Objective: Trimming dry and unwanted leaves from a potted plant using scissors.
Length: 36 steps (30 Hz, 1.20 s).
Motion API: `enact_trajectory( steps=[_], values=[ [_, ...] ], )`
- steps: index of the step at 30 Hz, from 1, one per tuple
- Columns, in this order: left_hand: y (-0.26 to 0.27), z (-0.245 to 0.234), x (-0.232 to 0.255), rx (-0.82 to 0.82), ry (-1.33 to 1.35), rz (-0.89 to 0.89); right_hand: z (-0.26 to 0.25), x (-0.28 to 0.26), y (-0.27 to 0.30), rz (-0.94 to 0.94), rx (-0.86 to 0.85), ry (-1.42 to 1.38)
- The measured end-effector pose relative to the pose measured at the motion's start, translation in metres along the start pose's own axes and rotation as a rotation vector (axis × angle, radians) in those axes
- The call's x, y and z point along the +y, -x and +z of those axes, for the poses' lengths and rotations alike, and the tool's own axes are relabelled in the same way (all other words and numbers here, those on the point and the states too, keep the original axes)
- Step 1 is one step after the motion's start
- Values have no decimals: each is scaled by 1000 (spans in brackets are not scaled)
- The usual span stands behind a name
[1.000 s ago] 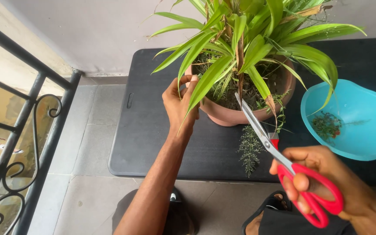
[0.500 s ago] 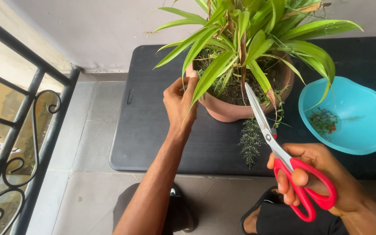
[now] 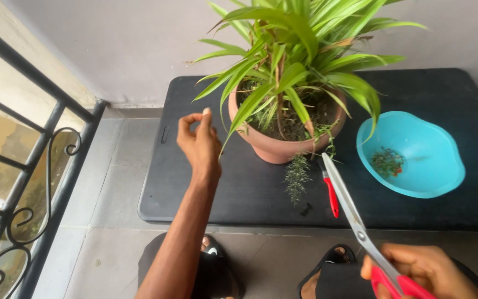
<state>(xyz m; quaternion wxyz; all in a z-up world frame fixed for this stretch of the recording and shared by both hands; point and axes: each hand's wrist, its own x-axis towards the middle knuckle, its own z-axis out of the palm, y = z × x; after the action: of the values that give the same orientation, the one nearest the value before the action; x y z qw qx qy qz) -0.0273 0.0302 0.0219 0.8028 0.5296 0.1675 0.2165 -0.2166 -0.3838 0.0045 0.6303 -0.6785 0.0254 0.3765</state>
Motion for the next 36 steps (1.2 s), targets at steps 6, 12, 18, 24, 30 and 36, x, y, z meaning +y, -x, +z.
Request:
enact_trajectory(
  steps=[6, 12, 18, 24, 30, 36],
  values=[
    [44, -14, 8, 27, -14, -104, -19, 8, 37, 29, 190, 86],
    [74, 0, -11, -149, -107, -184, -14, -23, 16, -115, 221, -3],
    [79, 26, -1, -269, -348, -169, 29, -88, -16, -75, 283, 102],
    [81, 33, -8, -345, -418, -246, 53, -96, -31, -85, 432, 216],
    [86, 13, -25, -286, -261, -251, 81, -77, -7, -188, 549, 260],
    [136, -32, 1, -329, -162, -399, 98, -72, -1, -157, 446, 433]
  ],
)
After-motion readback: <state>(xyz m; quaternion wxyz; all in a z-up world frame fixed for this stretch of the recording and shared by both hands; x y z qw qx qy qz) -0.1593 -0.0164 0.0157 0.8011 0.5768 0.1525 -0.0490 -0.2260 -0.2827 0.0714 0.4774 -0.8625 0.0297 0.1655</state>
